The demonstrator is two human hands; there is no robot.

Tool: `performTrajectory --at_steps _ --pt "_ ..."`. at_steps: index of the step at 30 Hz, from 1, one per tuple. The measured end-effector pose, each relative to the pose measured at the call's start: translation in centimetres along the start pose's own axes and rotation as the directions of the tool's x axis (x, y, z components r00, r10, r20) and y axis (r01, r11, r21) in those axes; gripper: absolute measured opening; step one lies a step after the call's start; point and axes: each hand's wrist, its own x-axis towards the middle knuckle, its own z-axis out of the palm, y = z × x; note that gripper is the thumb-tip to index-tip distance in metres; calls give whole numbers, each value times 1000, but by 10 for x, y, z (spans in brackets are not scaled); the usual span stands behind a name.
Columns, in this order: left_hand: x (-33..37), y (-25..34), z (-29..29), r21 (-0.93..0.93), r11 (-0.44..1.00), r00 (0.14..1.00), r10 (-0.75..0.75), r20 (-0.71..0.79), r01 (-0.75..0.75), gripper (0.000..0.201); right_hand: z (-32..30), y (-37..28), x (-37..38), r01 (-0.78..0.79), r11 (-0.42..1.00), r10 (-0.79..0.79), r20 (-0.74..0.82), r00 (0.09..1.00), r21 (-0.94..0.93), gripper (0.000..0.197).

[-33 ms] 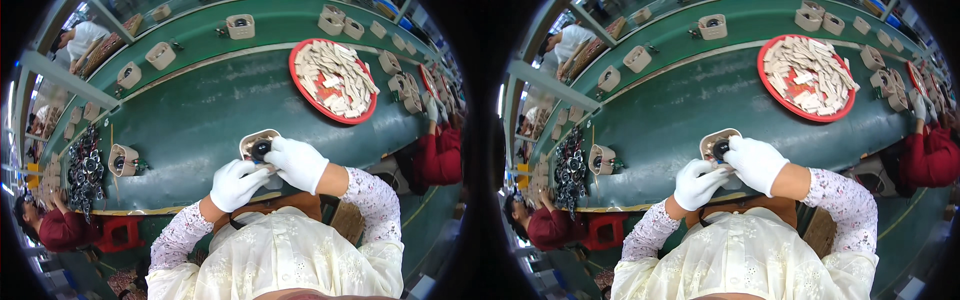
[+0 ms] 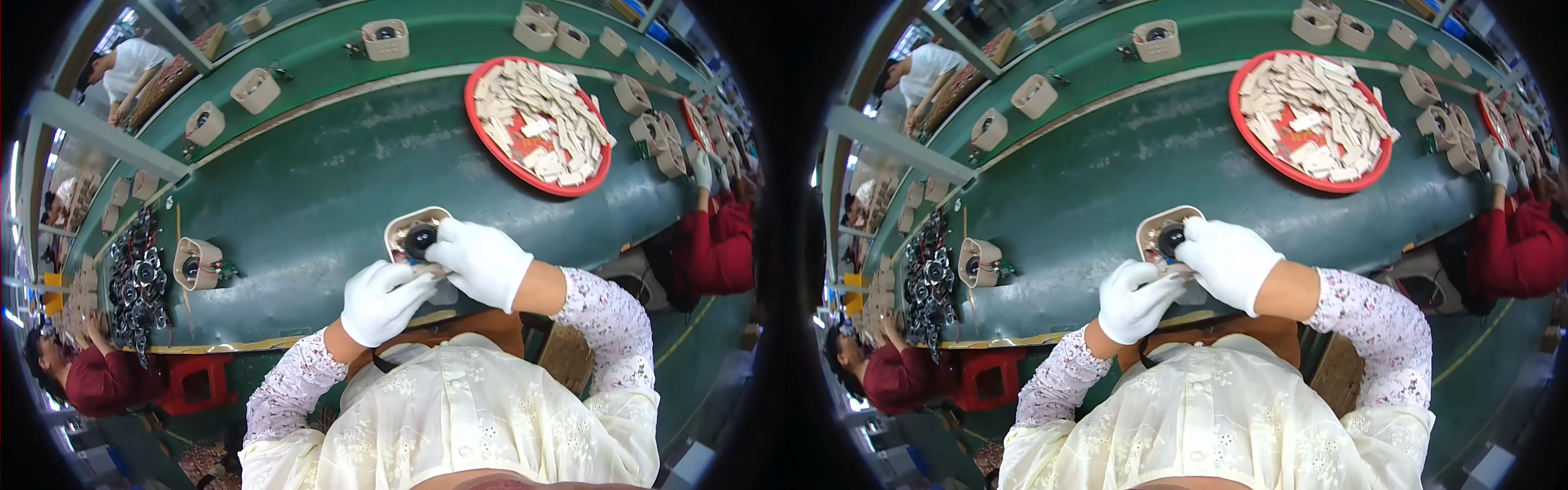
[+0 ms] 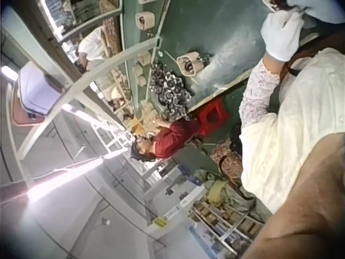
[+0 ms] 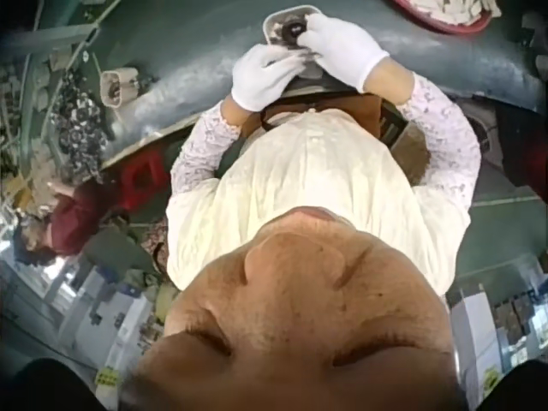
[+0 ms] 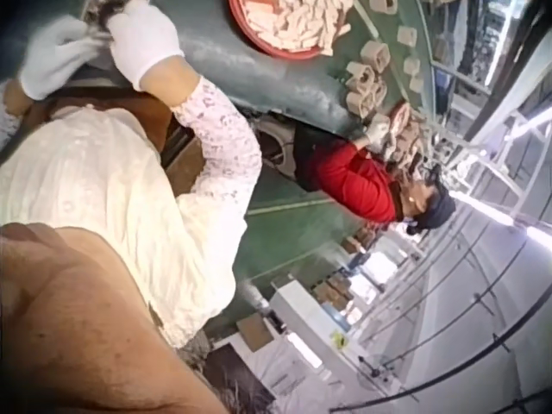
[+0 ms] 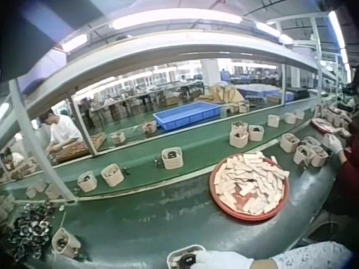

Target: Assembling small electronic components into plastic housings on a factory production line.

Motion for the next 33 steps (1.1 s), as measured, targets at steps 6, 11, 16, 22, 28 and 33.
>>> performTrajectory --at_steps 6,11,16,22,28,33 --pt "-8 -6 10 -75 995 997 -72 -38 69 29 -7 25 -2 3 945 -18 42 999 326 14" --pt "-3 -3 7 -22 999 999 -48 11 48 29 -16 22 2 -63 962 17 173 985 264 14" --pt "0 4 0 -6 999 999 -49 17 49 30 -14 16 7 -124 984 93 220 971 130 14" --pt "10 8 -6 131 990 986 -70 154 50 28 -4 12 -2 -81 987 75 43 996 141 8" --pt "6 0 -4 106 992 985 -78 152 62 26 -19 18 -1 18 850 105 -202 974 527 14" --pt "-2 -5 -4 21 994 978 -106 181 104 28 -21 12 -3 -41 692 409 -345 845 720 19"
